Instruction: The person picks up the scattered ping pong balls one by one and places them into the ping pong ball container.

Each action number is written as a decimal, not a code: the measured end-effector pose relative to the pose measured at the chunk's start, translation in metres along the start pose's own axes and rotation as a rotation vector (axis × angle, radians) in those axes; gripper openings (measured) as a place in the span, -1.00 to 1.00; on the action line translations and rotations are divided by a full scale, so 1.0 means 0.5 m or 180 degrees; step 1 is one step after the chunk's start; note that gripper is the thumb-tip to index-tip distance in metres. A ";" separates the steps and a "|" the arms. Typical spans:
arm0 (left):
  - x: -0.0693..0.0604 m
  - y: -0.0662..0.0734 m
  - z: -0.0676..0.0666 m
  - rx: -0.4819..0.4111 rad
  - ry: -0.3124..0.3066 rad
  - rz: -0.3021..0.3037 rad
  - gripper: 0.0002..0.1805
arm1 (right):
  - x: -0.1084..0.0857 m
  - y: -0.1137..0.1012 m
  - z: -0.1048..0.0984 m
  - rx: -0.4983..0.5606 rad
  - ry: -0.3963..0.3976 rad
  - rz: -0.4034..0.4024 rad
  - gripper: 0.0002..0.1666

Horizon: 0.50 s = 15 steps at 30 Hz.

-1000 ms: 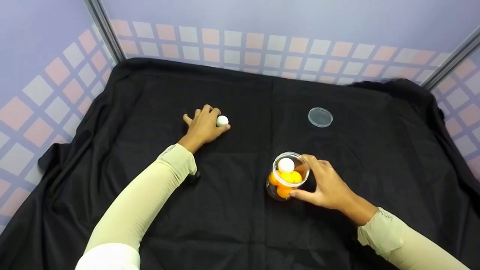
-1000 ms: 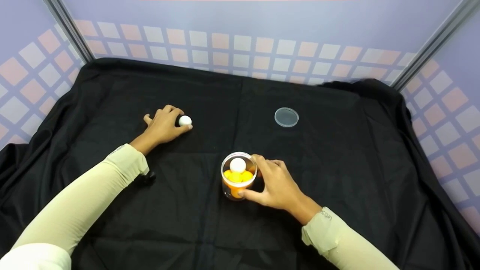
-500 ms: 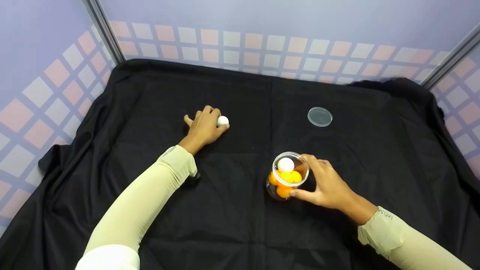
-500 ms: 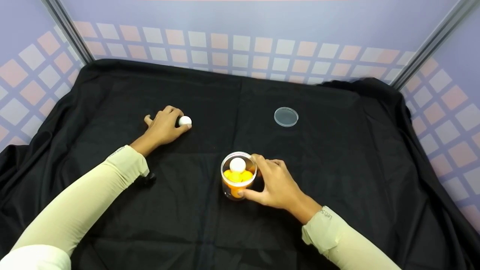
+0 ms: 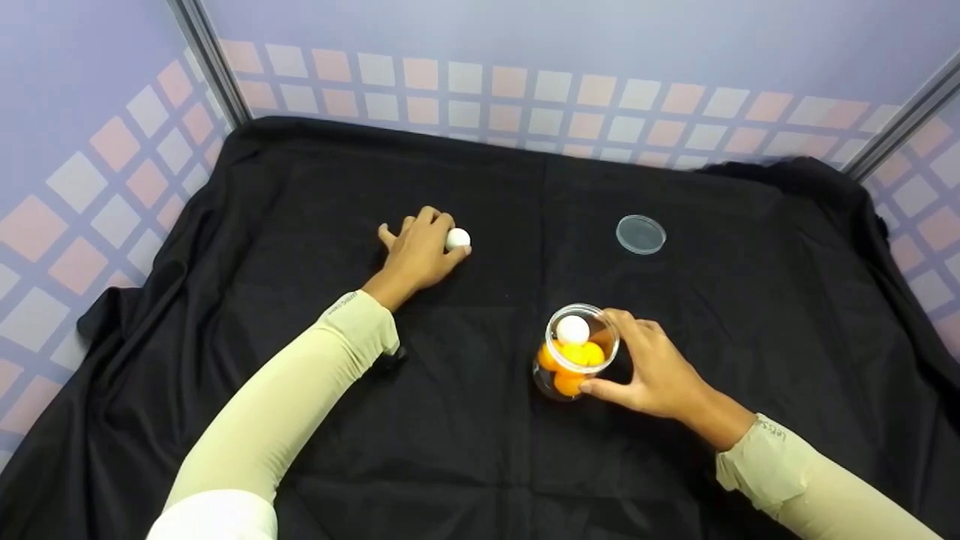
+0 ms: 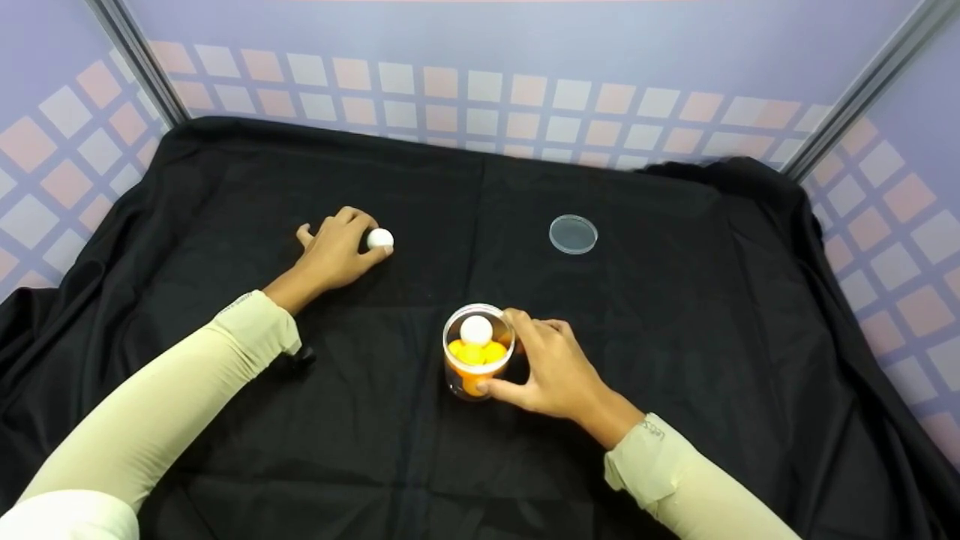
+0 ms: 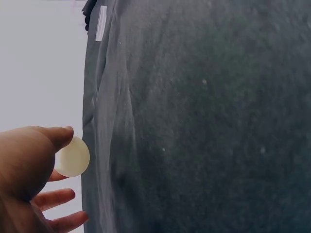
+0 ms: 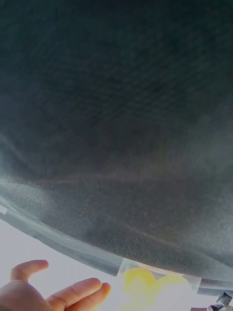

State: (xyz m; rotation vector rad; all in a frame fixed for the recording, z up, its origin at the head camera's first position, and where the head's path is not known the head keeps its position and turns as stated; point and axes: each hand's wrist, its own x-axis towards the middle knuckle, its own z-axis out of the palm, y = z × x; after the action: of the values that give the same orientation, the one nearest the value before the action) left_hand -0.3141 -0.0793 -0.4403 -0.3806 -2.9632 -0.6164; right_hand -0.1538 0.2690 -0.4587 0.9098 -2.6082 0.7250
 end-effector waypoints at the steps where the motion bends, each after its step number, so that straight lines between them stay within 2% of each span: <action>1: -0.001 0.002 -0.001 -0.0002 -0.0003 0.0008 -0.53 | 0.000 0.000 0.000 -0.0004 0.0003 -0.0003 -0.01; 10: -0.007 0.023 -0.006 0.0018 0.0012 0.0120 -0.53 | 0.000 0.000 0.001 -0.0025 0.0001 -0.0027 -0.01; 15: -0.014 0.044 -0.010 0.0016 0.0040 0.0208 -0.54 | -0.001 0.000 0.001 -0.0039 0.0002 -0.0022 -0.01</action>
State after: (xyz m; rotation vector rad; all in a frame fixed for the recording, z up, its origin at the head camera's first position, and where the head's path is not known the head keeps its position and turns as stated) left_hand -0.3015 -0.0636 -0.4283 -0.4695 -2.9266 -0.6016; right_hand -0.1536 0.2691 -0.4592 0.9144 -2.6047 0.7067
